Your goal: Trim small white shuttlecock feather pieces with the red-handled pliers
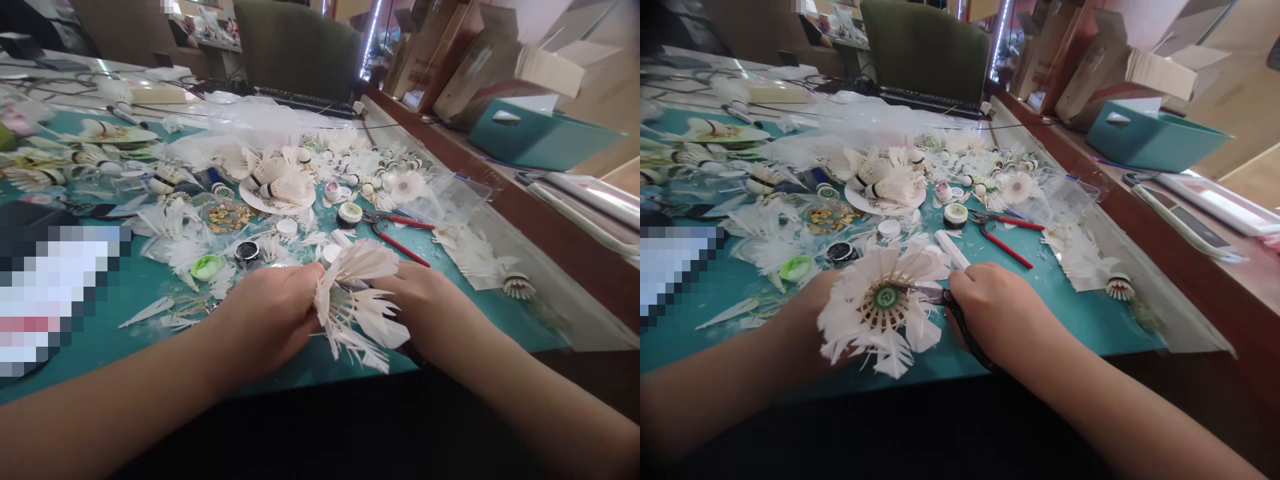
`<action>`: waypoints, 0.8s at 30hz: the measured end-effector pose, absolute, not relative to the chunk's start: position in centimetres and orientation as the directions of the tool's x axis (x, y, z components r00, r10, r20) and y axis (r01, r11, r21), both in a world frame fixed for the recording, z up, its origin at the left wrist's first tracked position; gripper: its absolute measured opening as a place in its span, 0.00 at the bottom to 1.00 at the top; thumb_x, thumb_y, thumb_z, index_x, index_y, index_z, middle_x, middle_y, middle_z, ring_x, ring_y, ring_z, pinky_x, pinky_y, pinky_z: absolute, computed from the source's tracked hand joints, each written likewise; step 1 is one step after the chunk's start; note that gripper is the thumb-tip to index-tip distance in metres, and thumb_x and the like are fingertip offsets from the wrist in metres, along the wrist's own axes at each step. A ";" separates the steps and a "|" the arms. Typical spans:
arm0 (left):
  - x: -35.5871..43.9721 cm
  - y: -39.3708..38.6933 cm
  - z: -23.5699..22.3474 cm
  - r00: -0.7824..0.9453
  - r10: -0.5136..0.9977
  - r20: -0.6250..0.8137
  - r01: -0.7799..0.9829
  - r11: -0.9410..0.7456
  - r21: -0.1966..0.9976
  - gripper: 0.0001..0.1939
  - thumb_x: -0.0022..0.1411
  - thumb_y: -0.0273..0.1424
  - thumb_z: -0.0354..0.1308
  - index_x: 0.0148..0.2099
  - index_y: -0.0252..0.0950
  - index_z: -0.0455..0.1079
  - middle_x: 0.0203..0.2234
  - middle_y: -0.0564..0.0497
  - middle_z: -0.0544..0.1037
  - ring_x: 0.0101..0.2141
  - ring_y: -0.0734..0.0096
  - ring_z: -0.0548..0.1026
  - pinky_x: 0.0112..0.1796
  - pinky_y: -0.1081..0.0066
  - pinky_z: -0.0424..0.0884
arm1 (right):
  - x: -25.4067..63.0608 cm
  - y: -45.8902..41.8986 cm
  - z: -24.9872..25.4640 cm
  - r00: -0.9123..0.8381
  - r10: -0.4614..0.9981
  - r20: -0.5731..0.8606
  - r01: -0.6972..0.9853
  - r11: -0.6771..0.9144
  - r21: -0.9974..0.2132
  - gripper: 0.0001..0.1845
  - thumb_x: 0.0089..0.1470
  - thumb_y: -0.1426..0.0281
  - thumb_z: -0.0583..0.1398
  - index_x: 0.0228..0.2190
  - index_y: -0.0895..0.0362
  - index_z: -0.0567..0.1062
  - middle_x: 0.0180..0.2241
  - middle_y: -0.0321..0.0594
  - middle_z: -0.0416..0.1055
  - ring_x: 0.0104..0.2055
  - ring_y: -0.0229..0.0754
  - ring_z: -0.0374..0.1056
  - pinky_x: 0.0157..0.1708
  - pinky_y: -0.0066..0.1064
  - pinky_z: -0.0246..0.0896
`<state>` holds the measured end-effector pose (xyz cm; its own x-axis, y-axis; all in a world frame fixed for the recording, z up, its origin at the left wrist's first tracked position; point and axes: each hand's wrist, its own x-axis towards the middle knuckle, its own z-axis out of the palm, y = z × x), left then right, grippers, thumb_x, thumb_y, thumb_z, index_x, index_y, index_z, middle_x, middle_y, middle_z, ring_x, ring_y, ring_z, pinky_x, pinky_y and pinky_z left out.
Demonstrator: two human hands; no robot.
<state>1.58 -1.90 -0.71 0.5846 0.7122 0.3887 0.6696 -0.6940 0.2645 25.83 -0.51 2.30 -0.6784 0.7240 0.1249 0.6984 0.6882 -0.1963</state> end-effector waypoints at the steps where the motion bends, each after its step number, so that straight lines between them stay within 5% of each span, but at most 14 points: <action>1: 1.5 -1.8 -0.7 0.583 0.700 0.412 0.664 -0.703 0.256 0.11 0.72 0.32 0.47 0.38 0.39 0.69 0.29 0.49 0.80 0.28 0.59 0.79 0.27 0.64 0.69 | 25.8 -0.5 2.3 -0.677 0.727 0.115 0.699 0.684 -0.209 0.05 0.57 0.75 0.60 0.32 0.57 0.77 0.28 0.44 0.74 0.31 0.44 0.69 0.32 0.33 0.59; 9: 1.6 -1.5 -0.6 0.564 0.668 0.486 0.631 -0.728 0.268 0.09 0.67 0.26 0.48 0.41 0.38 0.70 0.30 0.49 0.81 0.30 0.61 0.79 0.31 0.66 0.73 | 25.5 0.3 1.7 -0.704 0.707 0.067 0.685 0.702 -0.196 0.08 0.54 0.76 0.57 0.30 0.58 0.77 0.26 0.43 0.74 0.27 0.42 0.64 0.28 0.34 0.51; 24: 1.8 -1.6 -0.7 0.619 0.648 0.444 0.601 -0.755 0.263 0.14 0.67 0.24 0.47 0.39 0.37 0.74 0.31 0.47 0.81 0.34 0.62 0.80 0.34 0.67 0.77 | 26.4 1.0 1.6 -0.748 0.658 0.085 0.644 0.751 -0.147 0.05 0.53 0.73 0.56 0.31 0.57 0.73 0.30 0.47 0.74 0.32 0.47 0.67 0.31 0.37 0.54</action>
<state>1.79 -1.55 -0.70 0.6192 0.6480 0.4436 0.6012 -0.7546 0.2631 26.44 0.95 1.58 -0.7483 0.6578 0.0851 0.6436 0.7511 -0.1472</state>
